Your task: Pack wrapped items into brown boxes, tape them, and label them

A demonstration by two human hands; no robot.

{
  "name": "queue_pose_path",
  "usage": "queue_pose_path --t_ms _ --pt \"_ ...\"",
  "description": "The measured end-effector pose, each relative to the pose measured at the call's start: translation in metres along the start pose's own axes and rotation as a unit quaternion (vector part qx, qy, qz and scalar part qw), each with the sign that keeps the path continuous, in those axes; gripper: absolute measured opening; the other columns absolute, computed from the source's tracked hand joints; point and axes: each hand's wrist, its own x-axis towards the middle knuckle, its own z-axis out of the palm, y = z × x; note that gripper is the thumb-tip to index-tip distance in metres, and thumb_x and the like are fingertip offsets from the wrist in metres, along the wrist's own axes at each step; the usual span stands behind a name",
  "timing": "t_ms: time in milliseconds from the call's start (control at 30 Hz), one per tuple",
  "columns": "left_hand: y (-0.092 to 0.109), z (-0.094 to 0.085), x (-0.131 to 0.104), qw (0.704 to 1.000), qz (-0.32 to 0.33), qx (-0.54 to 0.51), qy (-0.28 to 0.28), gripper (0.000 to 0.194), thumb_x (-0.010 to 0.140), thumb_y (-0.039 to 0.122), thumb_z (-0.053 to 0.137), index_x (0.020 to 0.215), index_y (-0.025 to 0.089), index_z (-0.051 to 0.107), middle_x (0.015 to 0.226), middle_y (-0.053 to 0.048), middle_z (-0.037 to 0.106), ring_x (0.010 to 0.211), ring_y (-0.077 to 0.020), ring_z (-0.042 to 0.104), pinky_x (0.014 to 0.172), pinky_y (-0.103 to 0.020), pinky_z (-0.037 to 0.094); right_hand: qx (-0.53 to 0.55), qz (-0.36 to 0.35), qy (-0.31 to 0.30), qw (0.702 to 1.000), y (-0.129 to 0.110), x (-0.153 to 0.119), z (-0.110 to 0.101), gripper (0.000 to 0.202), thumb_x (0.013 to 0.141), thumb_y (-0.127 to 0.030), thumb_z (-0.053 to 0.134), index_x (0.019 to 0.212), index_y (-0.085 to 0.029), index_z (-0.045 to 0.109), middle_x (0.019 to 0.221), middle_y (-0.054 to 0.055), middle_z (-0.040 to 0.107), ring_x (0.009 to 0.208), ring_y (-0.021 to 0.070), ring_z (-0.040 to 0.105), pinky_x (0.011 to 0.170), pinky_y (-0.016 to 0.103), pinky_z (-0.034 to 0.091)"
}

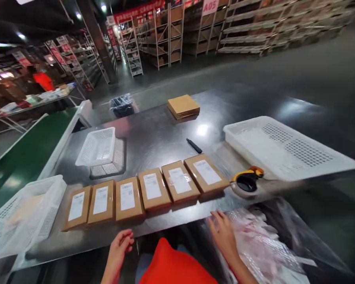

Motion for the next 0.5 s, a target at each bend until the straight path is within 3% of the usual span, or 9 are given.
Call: queue_pose_path --t_ms 133,233,300,367,433,500 --pt "0.028 -0.070 0.033 0.993 0.072 0.055 0.073 0.059 0.042 0.055 0.079 0.086 0.015 0.070 0.092 -0.012 0.074 0.083 -0.0276 0.069 0.070 -0.035 0.053 0.080 -0.137 -0.154 0.975 -0.138 0.023 0.054 0.037 0.090 -0.036 0.043 0.118 -0.021 0.062 0.128 0.015 0.055 0.122 0.0284 0.052 0.105 0.047 0.042" --pt "0.044 -0.136 0.067 0.979 0.126 0.097 0.125 0.061 0.043 0.058 0.075 0.085 0.015 0.069 0.092 -0.013 0.073 0.087 -0.0306 0.067 0.075 -0.039 0.053 0.052 -0.200 -0.288 0.935 -0.212 0.021 0.100 0.052 0.085 -0.035 0.056 0.135 -0.020 0.051 0.141 0.016 0.047 0.129 0.0291 0.047 0.107 0.046 0.040" --pt "0.052 -0.181 0.093 0.969 0.152 0.116 0.158 0.060 0.045 0.060 0.072 0.085 0.015 0.068 0.090 -0.012 0.073 0.087 -0.0318 0.067 0.078 -0.042 0.053 -0.026 -0.238 -0.336 0.911 -0.241 0.014 0.130 0.082 0.069 -0.040 0.076 0.142 -0.019 0.045 0.150 0.020 0.036 0.137 0.0382 0.036 0.111 0.054 0.032" --pt "0.057 -0.220 0.120 0.962 0.166 0.138 0.168 0.058 0.049 0.060 0.068 0.087 0.016 0.066 0.087 -0.012 0.072 0.086 -0.0323 0.067 0.080 -0.044 0.053 -0.111 -0.266 -0.331 0.898 -0.255 0.009 0.156 0.105 0.052 -0.041 0.088 0.144 -0.021 0.043 0.155 0.022 0.027 0.140 0.0477 0.024 0.112 0.062 0.019" --pt "0.062 -0.250 0.146 0.954 0.177 0.186 0.155 0.056 0.055 0.060 0.062 0.091 0.017 0.064 0.092 -0.013 0.072 0.089 -0.0333 0.067 0.084 -0.046 0.052 -0.164 -0.286 -0.300 0.895 -0.258 0.007 0.174 0.110 0.048 -0.038 0.092 0.145 -0.025 0.042 0.157 0.021 0.022 0.141 0.0501 0.019 0.112 0.066 0.012" --pt "0.066 -0.270 0.171 0.940 0.191 0.247 0.140 0.054 0.060 0.057 0.057 0.094 0.016 0.062 0.105 -0.016 0.070 0.102 -0.0362 0.064 0.095 -0.049 0.047 -0.188 -0.296 -0.280 0.894 -0.257 0.010 0.184 0.110 0.051 -0.033 0.091 0.147 -0.029 0.039 0.159 0.018 0.019 0.142 0.0480 0.019 0.112 0.065 0.013"
